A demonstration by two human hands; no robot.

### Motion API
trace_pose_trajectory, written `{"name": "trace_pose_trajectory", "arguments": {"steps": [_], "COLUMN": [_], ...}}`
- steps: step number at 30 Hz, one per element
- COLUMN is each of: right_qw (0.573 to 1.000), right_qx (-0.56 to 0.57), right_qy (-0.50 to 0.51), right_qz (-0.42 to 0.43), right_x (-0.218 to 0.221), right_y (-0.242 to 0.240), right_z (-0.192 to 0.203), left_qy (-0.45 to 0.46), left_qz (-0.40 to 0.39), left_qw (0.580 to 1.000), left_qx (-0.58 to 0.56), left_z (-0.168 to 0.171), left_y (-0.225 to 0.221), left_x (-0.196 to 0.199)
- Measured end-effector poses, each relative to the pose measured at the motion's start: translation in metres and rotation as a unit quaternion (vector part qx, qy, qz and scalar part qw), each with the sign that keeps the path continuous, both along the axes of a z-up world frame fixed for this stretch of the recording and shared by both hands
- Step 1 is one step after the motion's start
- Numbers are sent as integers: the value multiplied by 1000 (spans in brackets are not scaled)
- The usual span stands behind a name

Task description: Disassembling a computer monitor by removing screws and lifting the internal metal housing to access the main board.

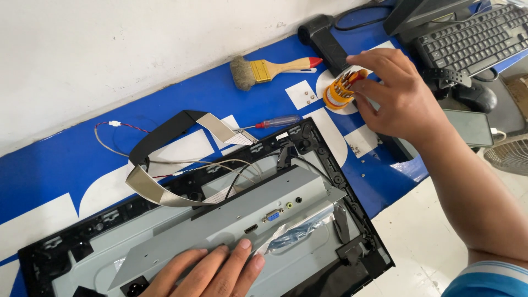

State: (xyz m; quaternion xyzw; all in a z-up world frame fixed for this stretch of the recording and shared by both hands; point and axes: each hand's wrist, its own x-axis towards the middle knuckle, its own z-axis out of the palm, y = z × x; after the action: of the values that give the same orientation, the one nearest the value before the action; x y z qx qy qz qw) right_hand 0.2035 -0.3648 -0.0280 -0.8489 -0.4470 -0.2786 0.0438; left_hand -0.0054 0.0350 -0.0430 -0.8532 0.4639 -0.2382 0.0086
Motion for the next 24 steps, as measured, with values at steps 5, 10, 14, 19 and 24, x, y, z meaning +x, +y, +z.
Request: {"name": "trace_pose_trajectory", "arguments": {"steps": [5, 10, 14, 19, 24], "right_qw": [998, 993, 987, 967, 928], "right_qx": [-23, -75, -106, -201, -285], "right_qy": [-43, -74, -70, -44, 106], "right_qz": [-29, -53, -98, -153, -216], "right_x": [-3, -5, -6, 2, 12], "right_y": [6, 7, 12, 13, 21], "right_z": [-8, -11, -8, 3, 25], "left_qy": [-6, 22, 31, 37, 40], "left_qz": [-2, -19, -27, -30, -30], "left_qw": [1000, 999, 997, 997, 997], "left_qx": [-8, 35, 68, 68, 55], "left_z": [5, 12, 21, 23, 22], "left_y": [-3, 0, 0, -1, -3], "left_x": [2, 2, 2, 1, 1]}}
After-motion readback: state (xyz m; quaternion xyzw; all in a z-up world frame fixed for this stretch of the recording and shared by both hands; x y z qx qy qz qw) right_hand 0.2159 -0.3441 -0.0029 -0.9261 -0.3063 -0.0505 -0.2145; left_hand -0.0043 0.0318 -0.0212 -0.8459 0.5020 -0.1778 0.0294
